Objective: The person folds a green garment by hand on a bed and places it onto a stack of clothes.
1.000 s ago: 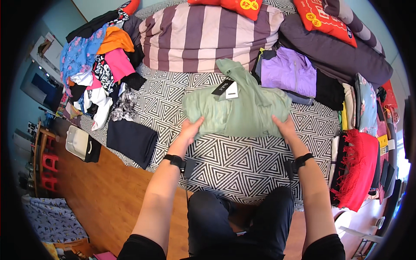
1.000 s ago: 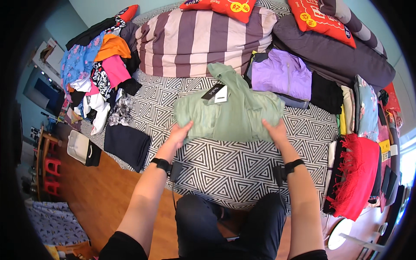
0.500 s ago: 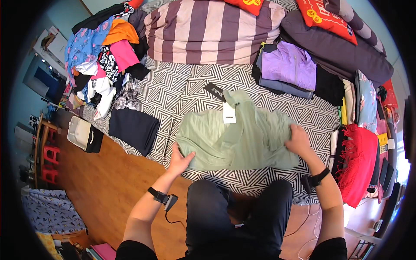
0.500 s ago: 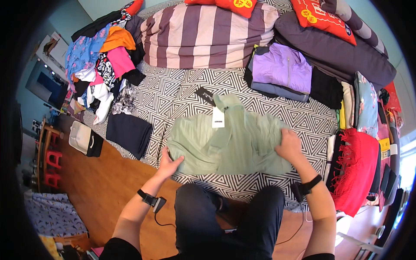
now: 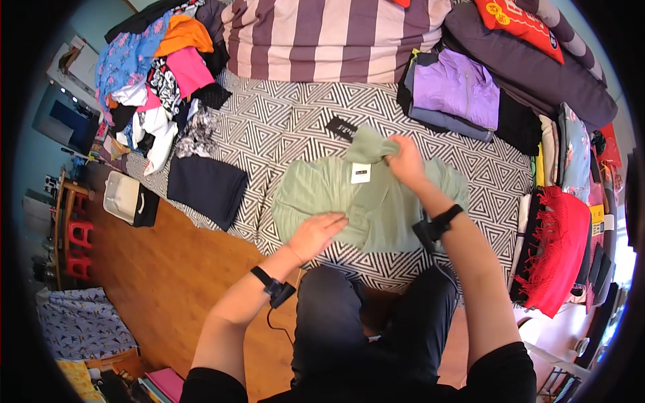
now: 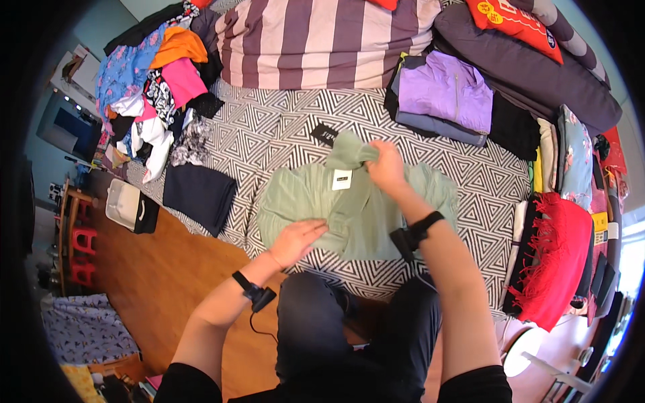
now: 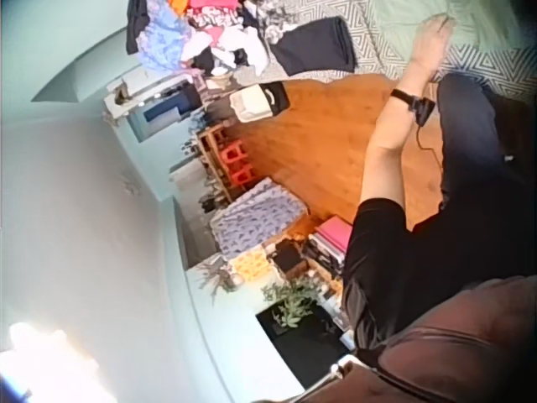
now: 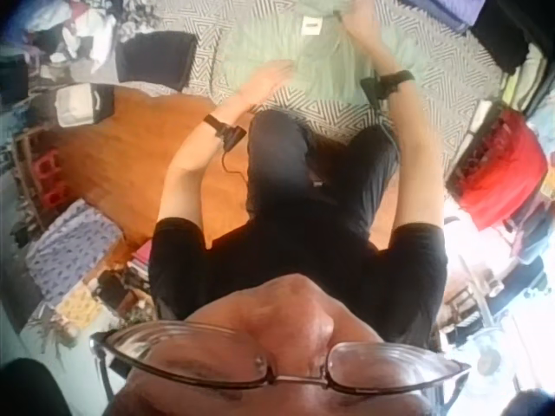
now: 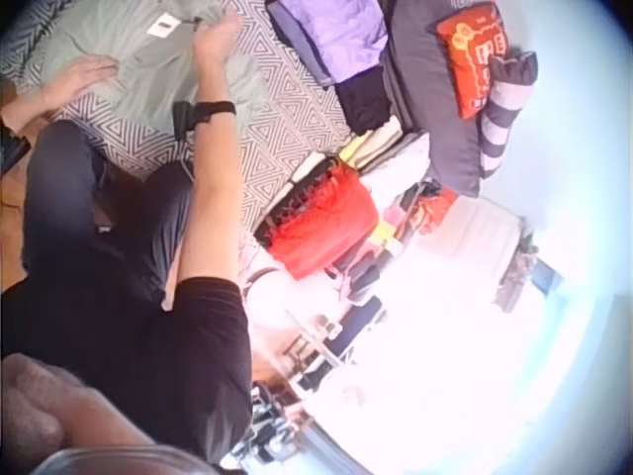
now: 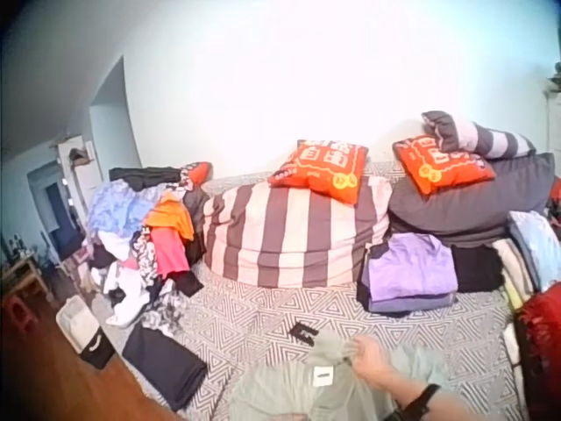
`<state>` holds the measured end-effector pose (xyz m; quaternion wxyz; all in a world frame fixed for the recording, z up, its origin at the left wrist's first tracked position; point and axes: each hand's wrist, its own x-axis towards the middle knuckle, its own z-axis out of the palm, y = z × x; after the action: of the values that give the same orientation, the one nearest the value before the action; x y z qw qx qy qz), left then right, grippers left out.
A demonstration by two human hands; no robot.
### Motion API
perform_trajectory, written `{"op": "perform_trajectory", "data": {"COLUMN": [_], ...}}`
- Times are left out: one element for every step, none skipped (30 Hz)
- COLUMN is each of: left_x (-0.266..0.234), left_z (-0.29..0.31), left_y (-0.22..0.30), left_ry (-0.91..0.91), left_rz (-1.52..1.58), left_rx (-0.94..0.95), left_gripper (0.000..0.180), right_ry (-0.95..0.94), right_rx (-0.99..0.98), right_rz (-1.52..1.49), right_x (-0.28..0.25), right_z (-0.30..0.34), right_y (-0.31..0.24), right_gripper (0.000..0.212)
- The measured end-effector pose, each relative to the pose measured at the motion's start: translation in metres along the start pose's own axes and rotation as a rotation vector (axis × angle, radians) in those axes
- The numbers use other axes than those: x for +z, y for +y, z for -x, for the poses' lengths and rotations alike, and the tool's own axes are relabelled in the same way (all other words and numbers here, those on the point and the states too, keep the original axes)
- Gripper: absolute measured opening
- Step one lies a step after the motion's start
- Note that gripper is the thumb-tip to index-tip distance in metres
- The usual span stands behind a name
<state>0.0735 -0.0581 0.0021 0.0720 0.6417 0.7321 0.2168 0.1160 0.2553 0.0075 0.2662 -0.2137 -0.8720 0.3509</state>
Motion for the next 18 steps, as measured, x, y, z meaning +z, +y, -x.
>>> {"op": "perform_trajectory", "data": {"left_x": [-0.005,-0.008,-0.014,-0.021,-0.027,-0.034,-0.041,-0.05,-0.058,-0.062,-0.065,-0.074,-0.088,-0.102,-0.108,-0.11,-0.12,-0.13], "left_z": [-0.001,-0.003,-0.005,-0.007,-0.015,-0.023,-0.033,-0.044,-0.054,-0.067,-0.084,-0.105,-0.121,-0.126,-0.141,-0.156,-0.177,-0.194], "left_y": [-0.006,-0.009,-0.008,-0.009,-0.014,-0.019,-0.022,-0.025,-0.032,-0.04,-0.046,-0.045,-0.044,-0.052,-0.062,-0.08,-0.087,-0.089], "left_ry": [0.009,0.02,0.058,0.065,-0.016,-0.098,-0.086,-0.151,-0.216,-0.212,-0.211,-0.264,-0.317,-0.317,-0.32,-0.271,-0.226,-0.105], "left_rz": [0.056,0.113,0.179,0.182,0.296,0.409,0.415,0.515,0.612,0.678,0.747,0.754,0.752,0.778,0.818,0.798,0.735,0.576], "left_rx": [0.011,0.022,-0.02,-0.034,-0.116,-0.197,-0.202,-0.291,-0.381,-0.319,-0.248,-0.287,-0.338,-0.361,-0.359,-0.416,-0.379,-0.399], "left_gripper": [0.063,0.058,0.045,0.045,0.039,0.033,0.033,0.028,0.024,0.023,0.023,0.022,0.021,0.021,0.021,0.023,0.024,0.024], "right_ry": [0.058,0.116,0.038,-0.041,0.004,0.05,0.03,0.009,-0.08,-0.165,-0.192,-0.215,-0.33,-0.445,-0.434,-0.426,-0.433,-0.439], "right_rx": [-0.111,-0.221,-0.138,-0.051,-0.149,-0.247,-0.186,-0.124,-0.149,-0.174,-0.108,-0.034,-0.231,-0.433,-0.414,-0.4,-0.384,-0.369], "right_rz": [-0.081,-0.162,-0.358,-0.548,-0.426,-0.306,-0.36,-0.418,-0.436,-0.444,-0.616,-0.782,-0.599,-0.433,-0.44,-0.456,-0.47,-0.49], "right_x": [-0.013,-0.029,-0.048,-0.07,-0.093,-0.114,-0.131,-0.146,-0.163,-0.177,-0.184,-0.188,-0.195,-0.194,-0.187,-0.179,-0.173,-0.163], "right_z": [0.002,0.005,0.011,0.023,0.034,0.047,0.065,0.087,0.11,0.133,0.16,0.179,0.181,0.182,0.192,0.202,0.21,0.215], "right_y": [-0.008,-0.015,-0.031,-0.049,-0.062,-0.072,-0.077,-0.081,-0.086,-0.089,-0.092,-0.094,-0.106,-0.121,-0.131,-0.142,-0.14,-0.135], "right_gripper": [0.033,0.035,0.039,0.043,0.045,0.048,0.046,0.045,0.044,0.044,0.044,0.045,0.044,0.043,0.044,0.046,0.047,0.048]}}
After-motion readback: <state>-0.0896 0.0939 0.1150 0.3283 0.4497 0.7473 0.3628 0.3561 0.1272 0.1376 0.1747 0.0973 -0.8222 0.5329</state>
